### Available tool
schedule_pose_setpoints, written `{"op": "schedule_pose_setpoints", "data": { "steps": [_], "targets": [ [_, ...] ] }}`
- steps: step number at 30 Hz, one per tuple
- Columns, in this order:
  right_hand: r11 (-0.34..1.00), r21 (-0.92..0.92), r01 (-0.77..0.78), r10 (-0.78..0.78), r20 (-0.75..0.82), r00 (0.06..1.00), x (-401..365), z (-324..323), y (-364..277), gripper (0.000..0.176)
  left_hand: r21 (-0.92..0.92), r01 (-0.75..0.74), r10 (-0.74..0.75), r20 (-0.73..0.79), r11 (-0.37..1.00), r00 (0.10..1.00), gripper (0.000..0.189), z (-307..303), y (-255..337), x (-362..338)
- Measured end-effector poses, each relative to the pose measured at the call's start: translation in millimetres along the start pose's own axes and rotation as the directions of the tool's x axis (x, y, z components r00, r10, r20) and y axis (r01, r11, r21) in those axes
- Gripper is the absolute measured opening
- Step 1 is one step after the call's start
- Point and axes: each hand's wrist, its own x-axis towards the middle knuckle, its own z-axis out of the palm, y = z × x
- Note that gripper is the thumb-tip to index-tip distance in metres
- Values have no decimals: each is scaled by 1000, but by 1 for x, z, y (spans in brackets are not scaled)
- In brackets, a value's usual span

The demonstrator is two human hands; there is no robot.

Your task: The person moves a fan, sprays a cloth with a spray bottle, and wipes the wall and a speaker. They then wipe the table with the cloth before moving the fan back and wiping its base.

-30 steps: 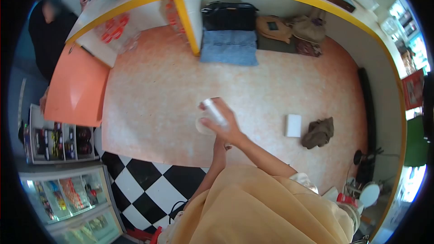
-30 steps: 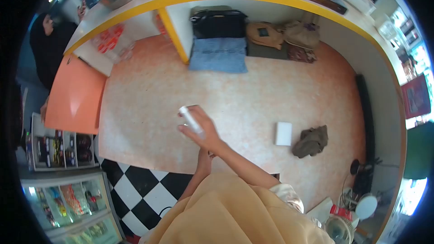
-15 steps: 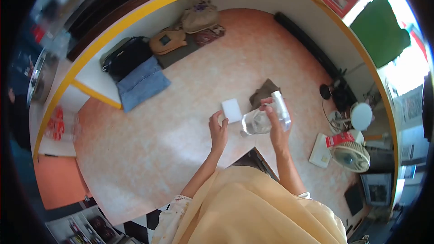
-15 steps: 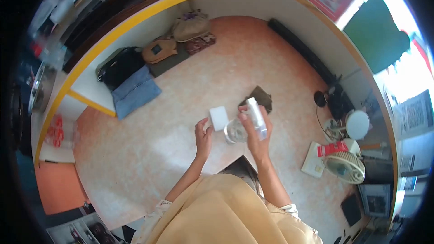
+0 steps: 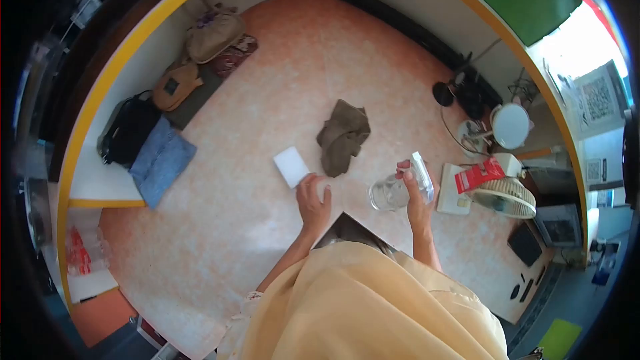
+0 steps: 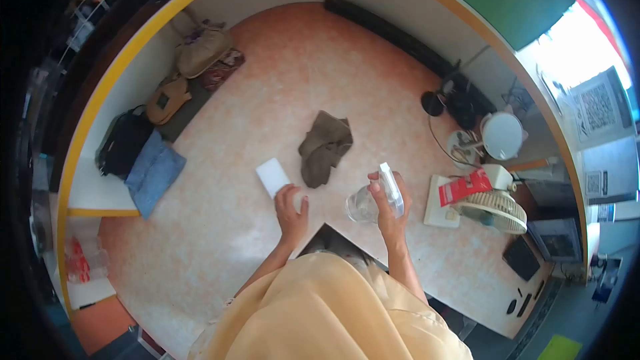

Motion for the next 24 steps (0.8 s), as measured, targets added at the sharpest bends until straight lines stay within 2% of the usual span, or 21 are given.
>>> {"op": "schedule_pose_setpoints", "data": {
  "steps": [3,5,8,11,14,16,17,18,20,23,24],
  "targets": [
    [996,-42,81,-83,-63,995,4,-22,-16,34,-170,48,9,319,984,948,27,31,23,-20],
    [990,-58,127,-133,-115,985,3,-34,-41,35,-198,-90,178,489,976,854,42,53,32,-26],
    [986,-99,136,-151,-165,975,-6,-56,-55,42,-322,-269,418,637,908,648,60,73,56,-27],
    [987,-116,112,-135,-212,968,-15,-67,-57,47,-153,-448,409,722,881,557,55,122,32,-50],
    [992,-94,89,-103,-159,982,-20,-75,-48,53,-160,-201,251,751,966,610,42,118,42,-31],
    [995,-65,77,-84,-117,990,-20,-75,-41,57,-168,164,-14,659,972,752,33,115,50,-16],
    [998,-24,59,-61,-83,995,-17,-74,-33,58,-197,335,-153,608,922,779,29,113,54,-7],
    [999,13,43,-42,-54,998,-15,-74,-22,59,-328,537,-239,634,777,735,28,108,61,8],
    [997,68,31,-29,-26,999,-9,-69,-8,57,-504,803,-336,732,319,593,25,90,79,45],
    [996,-68,-59,69,154,986,5,-69,12,62,-613,741,-217,711,273,669,25,65,108,82],
    [996,-71,-54,65,153,986,9,-65,12,57,-644,734,-181,713,213,678,27,62,116,88]
  ]
}}
